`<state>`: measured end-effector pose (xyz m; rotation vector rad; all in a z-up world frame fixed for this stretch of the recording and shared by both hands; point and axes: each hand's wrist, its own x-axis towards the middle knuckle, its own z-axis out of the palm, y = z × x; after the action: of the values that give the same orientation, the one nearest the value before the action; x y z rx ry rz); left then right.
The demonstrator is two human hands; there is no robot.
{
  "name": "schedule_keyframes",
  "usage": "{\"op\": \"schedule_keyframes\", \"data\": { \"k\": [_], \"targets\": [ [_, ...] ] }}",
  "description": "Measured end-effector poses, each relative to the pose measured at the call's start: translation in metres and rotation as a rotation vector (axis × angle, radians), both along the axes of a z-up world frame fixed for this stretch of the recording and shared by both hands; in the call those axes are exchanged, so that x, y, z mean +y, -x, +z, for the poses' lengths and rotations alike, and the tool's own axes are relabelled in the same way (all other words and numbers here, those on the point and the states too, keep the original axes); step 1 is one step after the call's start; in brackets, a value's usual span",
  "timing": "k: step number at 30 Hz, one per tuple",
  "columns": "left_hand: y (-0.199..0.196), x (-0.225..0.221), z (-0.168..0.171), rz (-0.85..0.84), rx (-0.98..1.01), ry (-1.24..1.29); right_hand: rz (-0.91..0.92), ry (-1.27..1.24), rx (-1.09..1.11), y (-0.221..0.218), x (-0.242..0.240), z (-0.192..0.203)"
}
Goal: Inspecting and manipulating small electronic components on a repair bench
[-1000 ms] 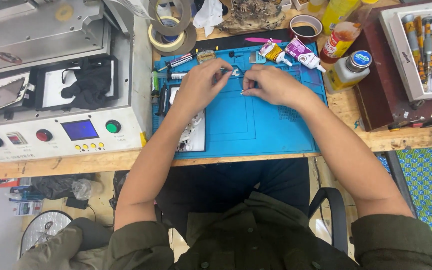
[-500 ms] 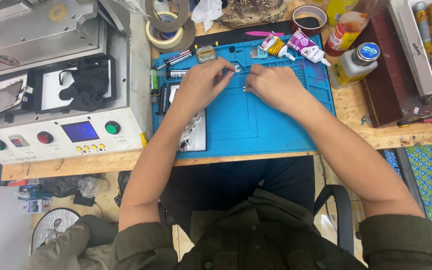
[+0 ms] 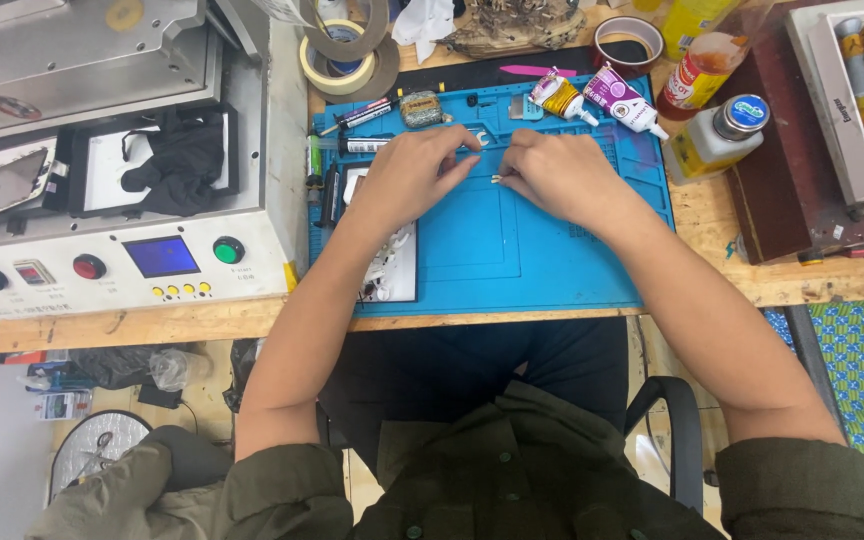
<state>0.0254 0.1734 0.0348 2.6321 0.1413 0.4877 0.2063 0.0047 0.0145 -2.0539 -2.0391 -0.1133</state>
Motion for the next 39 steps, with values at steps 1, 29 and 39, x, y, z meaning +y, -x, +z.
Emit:
{"op": "schedule_keyframes", "data": {
  "k": [1,29,39],
  "targets": [
    [0.000,0.000,0.001,-0.004,0.006,0.005,-0.003,0.001,0.043,-0.001,0.001,-0.001],
    [-0.003,0.006,-0.011,-0.024,0.100,-0.041,-0.098,0.257,0.361,-0.004,0.005,0.002],
    [-0.001,0.006,-0.007,-0.029,0.115,-0.025,-0.103,0.236,0.440,-0.006,0.005,0.004]
  ]
}}
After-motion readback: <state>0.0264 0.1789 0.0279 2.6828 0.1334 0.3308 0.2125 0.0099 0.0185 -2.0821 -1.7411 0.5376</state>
